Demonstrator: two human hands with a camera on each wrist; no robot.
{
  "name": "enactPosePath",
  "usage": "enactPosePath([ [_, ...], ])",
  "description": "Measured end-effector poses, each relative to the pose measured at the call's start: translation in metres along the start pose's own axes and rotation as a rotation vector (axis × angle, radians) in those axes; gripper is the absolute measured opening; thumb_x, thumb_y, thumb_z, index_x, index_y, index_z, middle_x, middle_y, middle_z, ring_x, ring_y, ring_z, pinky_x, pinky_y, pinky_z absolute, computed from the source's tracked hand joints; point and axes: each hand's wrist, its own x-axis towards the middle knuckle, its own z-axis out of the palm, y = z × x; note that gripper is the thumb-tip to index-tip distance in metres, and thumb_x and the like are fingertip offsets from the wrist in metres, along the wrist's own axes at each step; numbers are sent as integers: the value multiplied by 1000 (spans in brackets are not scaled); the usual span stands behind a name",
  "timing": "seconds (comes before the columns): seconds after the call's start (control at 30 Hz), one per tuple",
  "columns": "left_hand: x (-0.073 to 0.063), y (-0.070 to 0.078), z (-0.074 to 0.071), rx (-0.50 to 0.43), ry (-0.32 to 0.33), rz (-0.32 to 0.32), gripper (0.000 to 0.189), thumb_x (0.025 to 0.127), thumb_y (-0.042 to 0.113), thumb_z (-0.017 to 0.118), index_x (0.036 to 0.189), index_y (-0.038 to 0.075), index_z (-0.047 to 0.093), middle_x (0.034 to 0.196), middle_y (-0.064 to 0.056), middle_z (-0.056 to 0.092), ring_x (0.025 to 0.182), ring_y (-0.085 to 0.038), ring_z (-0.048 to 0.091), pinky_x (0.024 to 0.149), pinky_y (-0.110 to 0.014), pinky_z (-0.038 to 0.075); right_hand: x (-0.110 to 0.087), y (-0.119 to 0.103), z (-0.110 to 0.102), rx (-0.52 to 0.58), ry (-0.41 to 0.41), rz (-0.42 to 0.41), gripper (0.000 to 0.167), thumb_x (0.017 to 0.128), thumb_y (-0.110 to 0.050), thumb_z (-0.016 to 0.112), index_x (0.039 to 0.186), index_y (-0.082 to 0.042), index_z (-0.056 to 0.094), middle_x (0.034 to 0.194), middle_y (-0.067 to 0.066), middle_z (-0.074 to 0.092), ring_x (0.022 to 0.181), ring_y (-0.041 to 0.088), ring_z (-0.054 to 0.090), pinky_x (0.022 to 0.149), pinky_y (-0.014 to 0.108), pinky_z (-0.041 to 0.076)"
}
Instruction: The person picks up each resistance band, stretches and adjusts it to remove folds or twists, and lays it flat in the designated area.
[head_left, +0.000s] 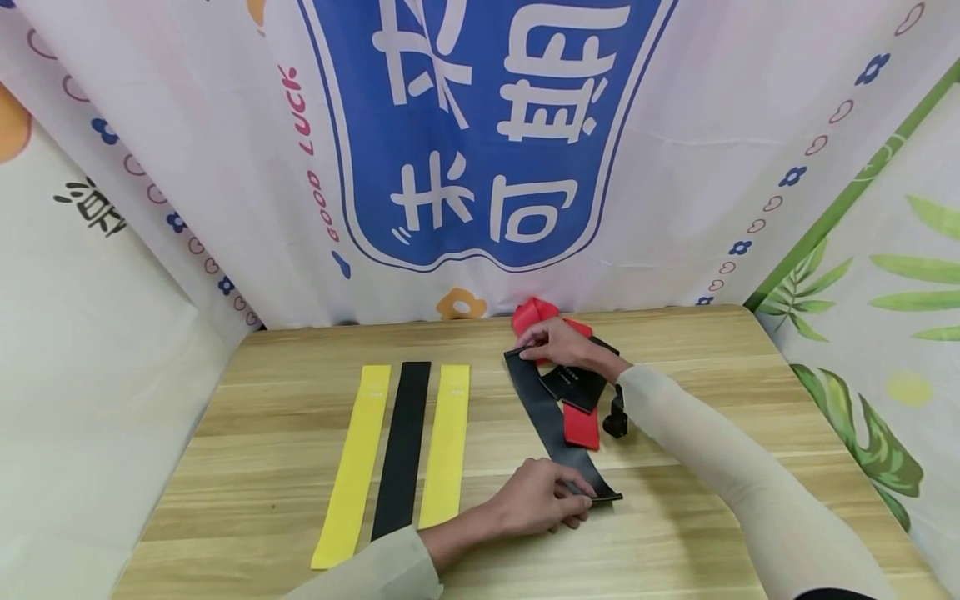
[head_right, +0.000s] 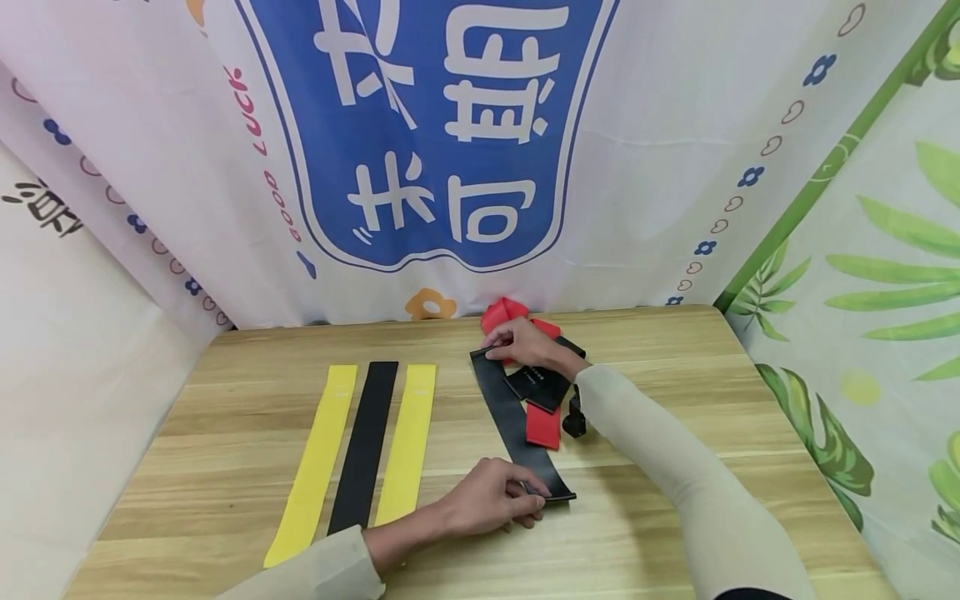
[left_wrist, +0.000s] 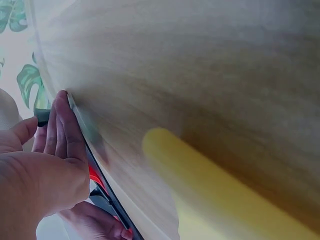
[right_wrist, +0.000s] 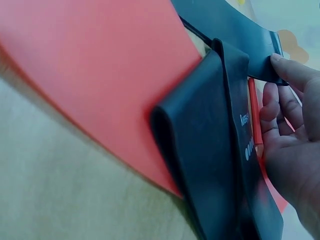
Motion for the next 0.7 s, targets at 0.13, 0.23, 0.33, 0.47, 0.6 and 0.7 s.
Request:
enactPosePath([
  [0.13,-1,1,1,-21,20,-30,9,96,10,79,102,5,82,81,-6,79,70,-12,76,53,-22,56,0,1,1,11,6,4,11,95,-16,82,106,-11,82,101,1,79,92,19,67,83,31,55],
  [0.23,-3,2,1,-31,33,-49,9,94,11,81,101,6,83,81,-7,80,71,-12,76,55,-26,59,0,0,1,16,6,4,12,95,-16,82,106,-11,82,102,2,79,93,20,68,84,31,55],
  [0.33,-4,3,2,-57,52,-62,8,93,13,82,99,7,84,83,-7,80,72,-15,77,57,-29,61,-1,0,0,14,9,8,13,95,-17,82,107,-12,82,103,2,79,94,20,68,85,31,55],
  [0.47,-7,4,3,-58,100,-49,10,94,18,82,96,9,85,83,-6,81,67,-17,76,56,-30,61,-2,-2,0,17,19,20,14,95,-17,82,108,-12,82,105,2,79,97,20,69,86,32,57],
  [0.6,-10,4,4,-24,162,-18,18,94,25,82,92,8,86,76,-4,79,57,-16,73,54,-25,58,-5,-4,0,26,31,18,16,95,-17,82,110,-11,81,107,2,79,100,19,70,88,32,58],
  [0.7,-12,3,4,-2,209,2,19,93,27,83,87,10,86,71,-3,77,52,-16,69,52,-21,53,-6,-6,-1,34,41,15,17,95,-17,82,111,-11,81,107,3,79,100,20,70,88,32,58],
])
